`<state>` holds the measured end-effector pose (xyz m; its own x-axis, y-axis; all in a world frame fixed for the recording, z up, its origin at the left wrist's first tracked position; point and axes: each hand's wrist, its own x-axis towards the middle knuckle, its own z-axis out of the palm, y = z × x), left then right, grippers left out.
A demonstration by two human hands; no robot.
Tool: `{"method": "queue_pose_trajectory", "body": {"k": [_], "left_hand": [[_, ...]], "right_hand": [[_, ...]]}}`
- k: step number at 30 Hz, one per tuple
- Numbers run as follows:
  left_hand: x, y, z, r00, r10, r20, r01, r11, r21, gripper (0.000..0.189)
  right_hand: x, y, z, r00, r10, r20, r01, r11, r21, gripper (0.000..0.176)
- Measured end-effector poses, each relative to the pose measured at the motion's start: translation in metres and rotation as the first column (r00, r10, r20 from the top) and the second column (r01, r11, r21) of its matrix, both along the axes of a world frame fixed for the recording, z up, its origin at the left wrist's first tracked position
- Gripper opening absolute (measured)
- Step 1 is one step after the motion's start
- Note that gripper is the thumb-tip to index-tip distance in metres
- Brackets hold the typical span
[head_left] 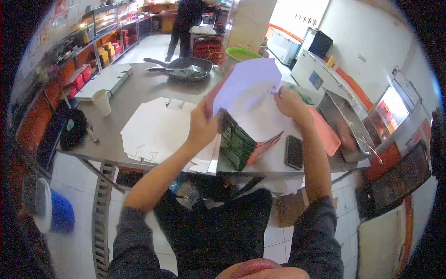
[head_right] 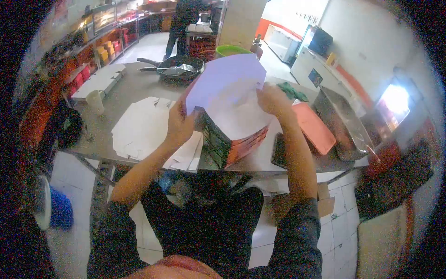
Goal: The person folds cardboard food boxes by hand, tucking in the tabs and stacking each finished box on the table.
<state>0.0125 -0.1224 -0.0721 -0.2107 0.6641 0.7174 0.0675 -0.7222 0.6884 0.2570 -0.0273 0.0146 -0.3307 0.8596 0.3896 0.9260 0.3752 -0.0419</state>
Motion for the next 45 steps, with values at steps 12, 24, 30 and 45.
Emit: {"method": "queue_pose_trajectory", "body": {"k": [12, 24, 30, 45], "left_hand": [[-0.035, -0.024, -0.012, 0.869, 0.065, -0.490, -0.163, 0.973, -0.161, 0.049], [-0.097, -0.062, -0.007, -0.060, -0.478, -0.876, -0.115, 0.875, -0.470, 0.085], [-0.105, -0.048, 0.026, 0.333, -0.716, -0.614, -0.094, 0.622, -0.777, 0.046], [-0.114, -0.077, 0.029, 0.705, -0.308, -0.639, -0.136, 0.826, -0.548, 0.018]], "right_hand": [[0.044, 0.033, -0.037, 0.995, -0.081, -0.065, 0.091, 0.983, 0.161, 0.017], [-0.005, -0.048, -0.007, 0.972, 0.076, -0.225, 0.120, 0.659, 0.743, 0.031], [-0.050, -0.130, -0.043, 0.577, 0.726, -0.374, -0.689, 0.679, 0.254, 0.033], [-0.125, -0.108, -0.111, 0.495, 0.795, -0.350, -0.859, 0.507, -0.064, 0.038]]}}
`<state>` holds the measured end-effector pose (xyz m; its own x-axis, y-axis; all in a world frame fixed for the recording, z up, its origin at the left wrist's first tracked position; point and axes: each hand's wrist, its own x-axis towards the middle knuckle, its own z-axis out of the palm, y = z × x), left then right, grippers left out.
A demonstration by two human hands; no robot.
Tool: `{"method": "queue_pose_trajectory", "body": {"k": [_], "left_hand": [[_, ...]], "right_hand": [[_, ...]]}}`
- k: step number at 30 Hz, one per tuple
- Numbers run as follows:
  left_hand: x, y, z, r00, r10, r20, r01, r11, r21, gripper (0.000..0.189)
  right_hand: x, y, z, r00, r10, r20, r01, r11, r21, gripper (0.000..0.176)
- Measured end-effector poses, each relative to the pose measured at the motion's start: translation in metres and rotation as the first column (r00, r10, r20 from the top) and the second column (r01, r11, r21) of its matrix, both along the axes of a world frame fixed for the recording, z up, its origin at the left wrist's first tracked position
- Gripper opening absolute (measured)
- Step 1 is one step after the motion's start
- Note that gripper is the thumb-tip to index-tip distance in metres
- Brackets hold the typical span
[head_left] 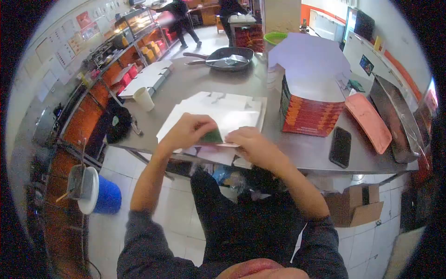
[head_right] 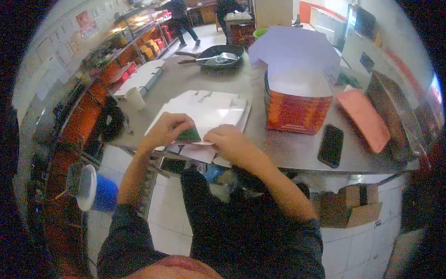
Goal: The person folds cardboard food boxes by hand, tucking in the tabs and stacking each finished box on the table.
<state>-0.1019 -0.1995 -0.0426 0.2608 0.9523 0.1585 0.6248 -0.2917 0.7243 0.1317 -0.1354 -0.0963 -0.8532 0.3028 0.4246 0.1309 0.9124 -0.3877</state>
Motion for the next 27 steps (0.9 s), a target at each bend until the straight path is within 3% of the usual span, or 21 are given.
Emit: {"method": "queue_pose_trajectory", "body": {"k": [1, 2, 3, 4, 5, 6, 7, 9, 11, 12, 15, 16, 18, 20, 21, 23, 24, 26, 27], "left_hand": [[0.004, -0.005, 0.007, 1.000, 0.027, -0.009, -0.026, 0.999, 0.041, 0.018], [0.001, -0.003, -0.004, 0.984, -0.041, 0.171, 0.015, 0.988, 0.152, 0.019], [-0.005, -0.006, 0.001, 0.985, -0.023, 0.170, -0.006, 0.986, 0.167, 0.019], [-0.012, -0.009, 0.008, 0.984, -0.004, 0.177, -0.009, 0.997, 0.072, 0.019], [-0.017, -0.014, 0.014, 0.982, 0.014, 0.186, -0.009, 1.000, -0.028, 0.019], [-0.020, -0.020, 0.021, 0.953, 0.070, 0.296, 0.003, 0.971, -0.239, 0.019], [-0.023, -0.022, 0.017, 0.951, 0.080, 0.297, -0.010, 0.973, -0.229, 0.019], [-0.030, -0.020, -0.001, 0.973, 0.026, 0.230, 0.051, 0.945, -0.324, 0.018], [-0.014, -0.027, -0.017, 0.957, -0.059, 0.283, 0.107, 0.982, -0.157, 0.020], [-0.008, -0.030, -0.018, 0.965, -0.054, 0.257, 0.101, 0.980, -0.172, 0.019], [0.013, -0.048, -0.006, 0.955, 0.055, 0.293, 0.032, 0.959, -0.282, 0.019], [0.015, -0.051, -0.005, 0.963, 0.137, 0.231, -0.064, 0.953, -0.296, 0.020], [0.018, -0.058, -0.007, 0.961, 0.219, 0.171, -0.161, 0.940, -0.301, 0.021], [0.020, -0.062, -0.009, 0.901, 0.203, 0.383, -0.148, 0.975, -0.168, 0.019], [0.022, -0.064, -0.009, 0.901, 0.201, 0.385, -0.148, 0.976, -0.162, 0.019], [0.026, -0.067, -0.009, 0.979, 0.124, 0.161, -0.162, 0.956, 0.244, 0.015], [0.028, -0.069, -0.004, 0.979, 0.125, 0.161, -0.162, 0.956, 0.244, 0.015], [0.034, -0.075, 0.008, 0.994, 0.094, -0.056, -0.065, 0.917, 0.393, 0.013], [0.036, -0.077, 0.012, 0.994, 0.096, -0.052, -0.068, 0.916, 0.395, 0.013]], "right_hand": [[-0.001, 0.001, 0.005, 1.000, 0.009, -0.007, -0.009, 1.000, 0.012, 0.038], [0.003, 0.002, 0.010, 0.989, -0.015, -0.146, 0.009, 0.999, -0.045, 0.036], [0.007, 0.003, 0.014, 0.960, -0.040, -0.277, 0.011, 0.994, -0.105, 0.034], [0.007, 0.003, 0.012, 0.916, -0.152, -0.371, 0.058, 0.966, -0.251, 0.027], [0.008, 0.001, 0.014, 0.921, -0.128, -0.368, 0.038, 0.970, -0.242, 0.027], [0.011, -0.007, 0.023, 0.896, -0.192, -0.400, 0.049, 0.939, -0.341, 0.027], [0.012, -0.013, 0.030, 0.866, -0.262, -0.426, 0.057, 0.898, -0.436, 0.027], [0.000, -0.029, 0.035, 0.828, -0.249, -0.502, 0.058, 0.929, -0.366, 0.022], [-0.007, -0.041, 0.040, 0.863, -0.177, -0.473, 0.131, 0.983, -0.129, 0.017], [-0.012, -0.045, 0.041, 0.886, -0.154, -0.437, 0.132, 0.988, -0.081, 0.014], [-0.017, -0.052, 0.041, 0.920, -0.173, -0.351, 0.158, 0.985, -0.069, 0.014], [-0.016, -0.053, 0.040, 0.922, -0.167, -0.349, 0.154, 0.986, -0.066, 0.014], [-0.013, -0.052, 0.036, 0.842, -0.269, -0.467, 0.212, 0.962, -0.173, 0.013], [-0.007, -0.053, 0.040, 0.834, -0.290, -0.469, 0.236, 0.957, -0.171, 0.013], [-0.005, -0.053, 0.041, 0.823, -0.315, -0.472, 0.262, 0.949, -0.176, 0.013], [-0.005, -0.056, 0.040, 0.879, -0.231, -0.418, 0.171, 0.970, -0.175, 0.013], [-0.005, -0.058, 0.039, 0.922, -0.141, -0.361, 0.078, 0.980, -0.185, 0.013], [-0.004, -0.056, 0.039, 0.925, -0.092, -0.369, 0.033, 0.986, -0.164, 0.014], [-0.003, -0.055, 0.039, 0.926, -0.044, -0.376, -0.011, 0.990, -0.143, 0.014]]}}
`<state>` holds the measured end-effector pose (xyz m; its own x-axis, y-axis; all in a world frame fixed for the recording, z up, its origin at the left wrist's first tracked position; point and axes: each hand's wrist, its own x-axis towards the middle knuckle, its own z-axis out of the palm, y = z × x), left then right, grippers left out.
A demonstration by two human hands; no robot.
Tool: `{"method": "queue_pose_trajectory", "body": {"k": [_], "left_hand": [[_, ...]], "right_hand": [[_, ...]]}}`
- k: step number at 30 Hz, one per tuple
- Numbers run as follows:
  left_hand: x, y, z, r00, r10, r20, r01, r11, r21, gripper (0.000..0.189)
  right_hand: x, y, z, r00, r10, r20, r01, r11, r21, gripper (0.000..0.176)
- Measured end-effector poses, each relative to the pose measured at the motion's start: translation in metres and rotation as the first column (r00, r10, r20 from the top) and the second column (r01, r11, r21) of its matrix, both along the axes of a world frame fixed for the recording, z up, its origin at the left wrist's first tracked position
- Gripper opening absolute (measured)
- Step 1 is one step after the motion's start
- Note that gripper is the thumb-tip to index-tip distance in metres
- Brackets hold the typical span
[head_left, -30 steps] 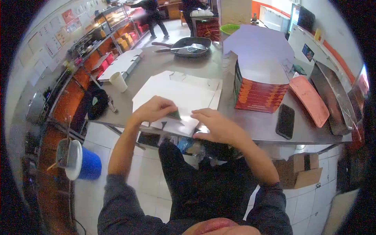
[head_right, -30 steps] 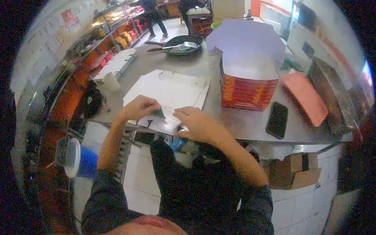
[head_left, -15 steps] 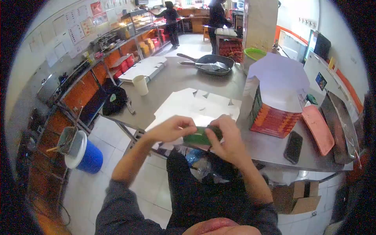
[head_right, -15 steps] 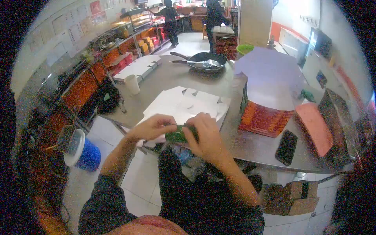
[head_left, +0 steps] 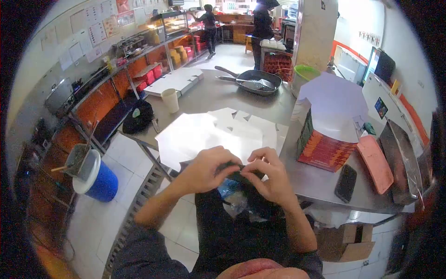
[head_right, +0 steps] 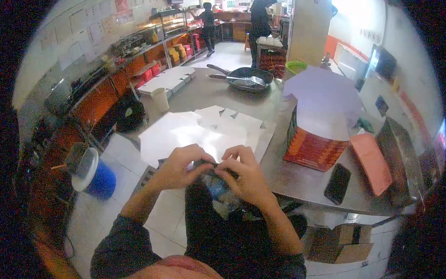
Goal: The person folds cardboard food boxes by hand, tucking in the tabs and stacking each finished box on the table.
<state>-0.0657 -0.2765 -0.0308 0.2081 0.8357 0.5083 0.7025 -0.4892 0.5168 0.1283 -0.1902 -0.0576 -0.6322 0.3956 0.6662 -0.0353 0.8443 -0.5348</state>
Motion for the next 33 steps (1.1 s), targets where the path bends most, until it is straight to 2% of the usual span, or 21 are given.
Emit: {"method": "queue_pose_trajectory", "body": {"k": [3, 5, 6, 8, 10, 11, 12, 13, 15, 16, 18, 19, 22, 23, 24, 25, 26, 28, 29, 31, 33], "left_hand": [[0.006, -0.001, 0.003, 0.998, 0.026, -0.053, -0.026, 1.000, -0.003, 0.013], [0.018, 0.001, -0.003, 0.989, 0.150, 0.003, -0.140, 0.912, 0.386, 0.016], [0.023, -0.004, -0.003, 0.988, 0.155, 0.008, -0.145, 0.909, 0.391, 0.016], [0.037, -0.022, -0.004, 0.995, 0.097, -0.022, -0.058, 0.739, 0.671, 0.020], [0.051, -0.031, -0.050, 0.956, -0.267, 0.119, 0.161, 0.820, 0.550, 0.024], [0.064, -0.040, -0.066, 0.964, -0.219, 0.148, 0.155, 0.922, 0.355, 0.029], [0.075, -0.045, -0.079, 0.973, -0.166, 0.163, 0.144, 0.980, 0.138, 0.035], [0.086, -0.043, -0.090, 0.974, -0.166, 0.155, 0.145, 0.980, 0.137, 0.035], [0.100, -0.030, -0.105, 0.783, -0.066, 0.619, -0.015, 0.992, 0.124, 0.048], [0.097, -0.029, -0.106, 0.785, -0.078, 0.615, -0.003, 0.992, 0.128, 0.048], [0.094, -0.032, -0.109, 0.549, -0.113, 0.828, 0.044, 0.993, 0.106, 0.052], [0.095, -0.027, -0.124, 0.257, -0.018, 0.966, 0.023, 1.000, 0.012, 0.047], [0.097, -0.033, -0.116, 0.183, -0.046, 0.982, -0.376, 0.919, 0.113, 0.044], [0.098, -0.034, -0.101, 0.190, -0.043, 0.981, -0.376, 0.920, 0.113, 0.044], [0.098, -0.030, -0.073, 0.190, -0.287, 0.939, -0.352, 0.873, 0.338, 0.044], [0.098, -0.027, -0.058, 0.178, -0.514, 0.839, -0.329, 0.772, 0.543, 0.044], [0.090, -0.029, -0.077, 0.173, -0.514, 0.840, -0.325, 0.776, 0.542, 0.044], [0.066, -0.037, -0.132, 0.083, -0.056, 0.995, -0.660, 0.745, 0.097, 0.034], [0.071, -0.036, -0.115, 0.083, -0.052, 0.995, -0.658, 0.747, 0.094, 0.034], [0.076, -0.033, -0.080, 0.523, 0.012, 0.852, -0.641, 0.664, 0.384, 0.058], [0.065, -0.028, -0.086, 0.480, -0.048, 0.876, -0.646, 0.656, 0.390, 0.060]], "right_hand": [[-0.003, 0.003, -0.008, 0.998, 0.037, -0.057, -0.038, 0.999, -0.009, 0.016], [-0.005, -0.002, -0.013, 0.996, -0.048, 0.077, 0.052, 0.998, -0.047, 0.019], [-0.005, -0.004, -0.015, 0.969, -0.135, 0.205, 0.154, 0.985, -0.079, 0.021], [-0.006, -0.004, -0.016, 0.986, -0.167, -0.001, 0.166, 0.981, -0.100, 0.025], [-0.010, -0.005, -0.005, 0.961, -0.187, -0.202, 0.166, 0.979, -0.118, 0.030], [-0.015, -0.013, 0.011, 0.871, -0.137, -0.472, -0.110, 0.883, -0.457, 0.037], [-0.018, -0.022, 0.025, 0.693, -0.200, -0.693, -0.447, 0.635, -0.630, 0.045], [-0.018, -0.029, 0.033, 0.682, -0.138, -0.719, -0.550, 0.551, -0.627, 0.056], [-0.023, -0.042, 0.020, 0.720, -0.008, -0.694, -0.592, 0.517, -0.619, 0.056], [-0.025, -0.050, 0.013, 0.750, 0.123, -0.650, -0.619, 0.475, -0.625, 0.055], [-0.025, -0.069, 0.006, 0.777, 0.102, -0.621, -0.596, 0.435, -0.675, 0.052], [-0.025, -0.074, 0.005, 0.800, 0.094, -0.593, -0.579, 0.384, -0.720, 0.049], [-0.020, -0.061, 0.006, 0.750, 0.276, -0.601, -0.661, 0.327, -0.675, 0.049], [-0.018, -0.058, -0.004, 0.759, 0.258, -0.597, -0.650, 0.352, -0.674, 0.054], [-0.017, -0.055, -0.003, 0.757, 0.254, -0.602, -0.653, 0.353, -0.671, 0.054], [-0.016, -0.051, -0.001, 0.564, 0.188, -0.804, -0.825, 0.158, -0.542, 0.060], [-0.013, -0.047, 0.001, 0.344, 0.068, -0.936, -0.938, -0.019, -0.346, 0.070], [-0.004, -0.045, 0.005, 0.409, -0.038, -0.912, -0.911, -0.064, -0.407, 0.081], [-0.002, -0.045, 0.005, 0.419, -0.106, -0.902, -0.908, -0.052, -0.416, 0.073], [0.000, -0.045, 0.005, 0.413, -0.179, -0.893, -0.910, -0.045, -0.412, 0.064], [0.001, -0.045, 0.005, 0.673, -0.152, -0.724, -0.711, 0.133, -0.690, 0.048]]}}
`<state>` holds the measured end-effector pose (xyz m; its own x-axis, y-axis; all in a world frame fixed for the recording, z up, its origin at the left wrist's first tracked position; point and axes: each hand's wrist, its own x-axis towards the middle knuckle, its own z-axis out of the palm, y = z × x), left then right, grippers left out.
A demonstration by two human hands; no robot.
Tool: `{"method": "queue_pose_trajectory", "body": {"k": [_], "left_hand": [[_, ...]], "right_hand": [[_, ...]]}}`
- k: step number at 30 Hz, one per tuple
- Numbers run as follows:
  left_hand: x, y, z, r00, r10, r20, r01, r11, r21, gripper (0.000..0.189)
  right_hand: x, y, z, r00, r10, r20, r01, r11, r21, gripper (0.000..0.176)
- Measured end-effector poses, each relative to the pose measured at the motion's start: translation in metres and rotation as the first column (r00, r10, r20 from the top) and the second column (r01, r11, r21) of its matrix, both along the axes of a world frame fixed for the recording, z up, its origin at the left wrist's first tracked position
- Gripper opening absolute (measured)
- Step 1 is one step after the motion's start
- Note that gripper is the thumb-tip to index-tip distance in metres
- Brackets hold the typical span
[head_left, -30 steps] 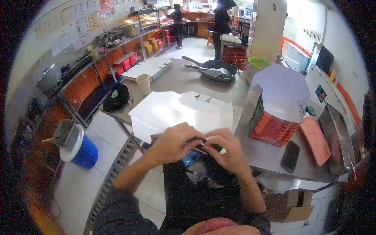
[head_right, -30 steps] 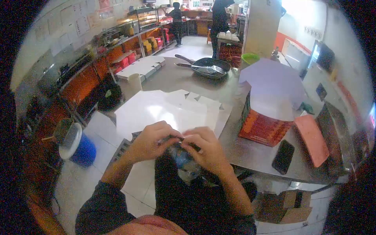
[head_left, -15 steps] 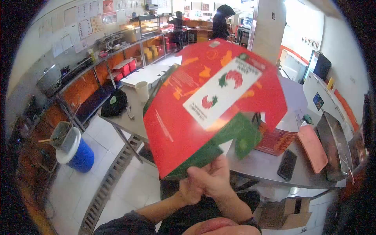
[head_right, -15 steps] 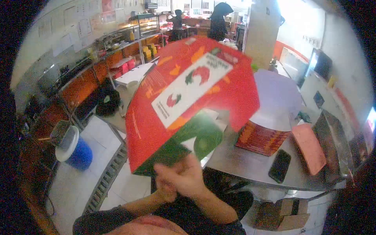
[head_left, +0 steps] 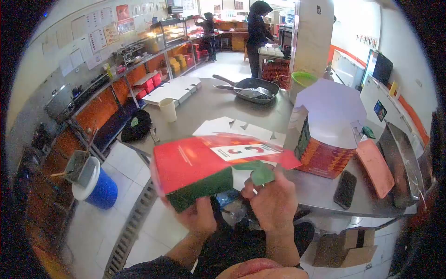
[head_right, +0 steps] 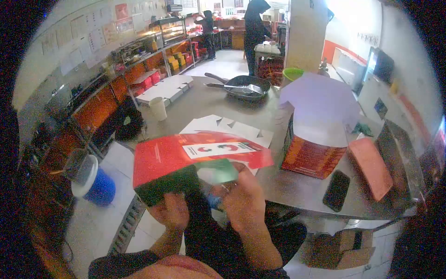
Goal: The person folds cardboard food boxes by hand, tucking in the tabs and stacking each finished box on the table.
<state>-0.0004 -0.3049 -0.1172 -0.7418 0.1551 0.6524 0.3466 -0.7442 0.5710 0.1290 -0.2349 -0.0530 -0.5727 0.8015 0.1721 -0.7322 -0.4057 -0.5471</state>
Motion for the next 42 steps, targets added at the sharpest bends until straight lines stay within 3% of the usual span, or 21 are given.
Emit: {"method": "queue_pose_trajectory", "body": {"k": [4, 5, 7, 9, 10, 11, 12, 13, 14, 16, 19, 20, 22, 24, 26, 28, 31, 35, 40, 41, 42], "left_hand": [[-0.001, 0.002, 0.004, 0.967, -0.165, 0.193, 0.133, 0.977, 0.166, 0.059], [-0.002, 0.001, 0.002, 0.967, -0.165, 0.192, 0.135, 0.978, 0.162, 0.059], [-0.004, 0.001, -0.002, 0.916, -0.378, 0.131, 0.342, 0.910, 0.233, 0.050], [-0.001, 0.003, 0.005, 0.878, -0.418, 0.233, 0.347, 0.892, 0.290, 0.044], [0.002, 0.005, 0.011, 0.827, -0.456, 0.328, 0.341, 0.872, 0.351, 0.038], [0.007, 0.005, 0.017, 0.827, -0.454, 0.331, 0.342, 0.874, 0.346, 0.038], [0.012, 0.007, 0.023, 0.700, -0.605, 0.380, 0.418, 0.778, 0.470, 0.036], [0.018, 0.009, 0.025, 0.547, -0.738, 0.396, 0.460, 0.660, 0.594, 0.034], [0.023, 0.013, 0.018, 0.547, -0.737, 0.398, 0.458, 0.661, 0.594, 0.034], [0.031, 0.017, -0.008, 0.793, -0.534, 0.293, 0.515, 0.845, 0.145, 0.032], [0.029, 0.012, -0.023, 0.677, -0.599, 0.427, 0.610, 0.782, 0.129, 0.031], [0.023, 0.014, -0.026, 0.676, -0.601, 0.426, 0.612, 0.780, 0.130, 0.031], [0.014, 0.015, -0.033, 0.473, -0.660, 0.583, 0.717, 0.673, 0.181, 0.029], [0.018, 0.011, -0.037, 0.504, -0.660, 0.557, 0.724, 0.674, 0.144, 0.030], [0.028, 0.011, -0.033, 0.535, -0.661, 0.526, 0.731, 0.674, 0.104, 0.030], [0.044, 0.013, -0.010, 0.687, -0.500, 0.528, 0.571, 0.820, 0.034, 0.031], [0.032, 0.024, -0.011, 0.817, -0.397, 0.418, 0.457, 0.888, -0.051, 0.030], [0.043, 0.024, -0.003, 0.678, -0.540, 0.498, 0.555, 0.821, 0.135, 0.028], [0.064, 0.010, -0.016, 0.817, -0.323, 0.478, 0.506, 0.800, -0.324, 0.034], [0.064, 0.010, -0.017, 0.817, -0.320, 0.479, 0.505, 0.799, -0.327, 0.034], [0.063, 0.010, -0.018, 0.739, -0.440, 0.510, 0.586, 0.794, -0.165, 0.031]], "right_hand": [[-0.004, -0.006, 0.005, 1.000, 0.006, 0.004, -0.005, 0.997, -0.073, 0.035], [-0.008, -0.009, 0.003, 0.997, -0.061, 0.057, 0.064, 0.997, -0.041, 0.031], [-0.011, -0.014, -0.005, 0.986, -0.130, 0.108, 0.132, 0.991, -0.011, 0.029], [-0.009, -0.023, -0.020, 0.877, -0.358, 0.320, 0.292, 0.927, 0.237, 0.024], [-0.012, -0.025, -0.027, 0.877, -0.357, 0.321, 0.293, 0.928, 0.231, 0.024], [-0.016, -0.027, -0.035, 0.814, -0.499, 0.298, 0.376, 0.843, 0.384, 0.020], [-0.020, -0.028, -0.041, 0.738, -0.627, 0.250, 0.439, 0.727, 0.527, 0.017], [-0.022, -0.030, -0.045, 0.738, -0.626, 0.253, 0.438, 0.729, 0.527, 0.017], [-0.024, -0.032, -0.049, 0.739, -0.618, 0.268, 0.430, 0.739, 0.518, 0.014], [-0.027, -0.040, -0.053, 0.741, -0.610, 0.280, 0.424, 0.749, 0.510, 0.011], [-0.027, -0.044, -0.056, 0.714, -0.566, 0.412, 0.417, 0.817, 0.399, 0.010], [-0.027, -0.040, -0.061, 0.686, -0.618, 0.384, 0.415, 0.766, 0.491, 0.009], [-0.024, -0.038, -0.062, 0.658, -0.663, 0.358, 0.407, 0.713, 0.571, 0.009], [-0.022, -0.037, -0.056, 0.739, -0.535, 0.410, 0.351, 0.824, 0.444, 0.011], [-0.028, -0.043, -0.058, 0.758, -0.569, 0.319, 0.424, 0.801, 0.422, 0.012], [-0.029, -0.041, -0.063, 0.766, -0.603, 0.225, 0.494, 0.775, 0.393, 0.013], [-0.014, -0.026, -0.075, 0.643, -0.674, 0.364, 0.478, 0.724, 0.497, 0.011], [-0.011, -0.029, -0.075, 0.700, -0.629, 0.339, 0.489, 0.767, 0.415, 0.008], [-0.010, -0.042, -0.071, 0.678, -0.618, 0.399, 0.450, 0.777, 0.440, 0.005], [-0.009, -0.043, -0.072, 0.669, -0.588, 0.455, 0.444, 0.807, 0.390, 0.009], [-0.008, -0.043, -0.073, 0.659, -0.556, 0.507, 0.441, 0.831, 0.339, 0.014]]}}
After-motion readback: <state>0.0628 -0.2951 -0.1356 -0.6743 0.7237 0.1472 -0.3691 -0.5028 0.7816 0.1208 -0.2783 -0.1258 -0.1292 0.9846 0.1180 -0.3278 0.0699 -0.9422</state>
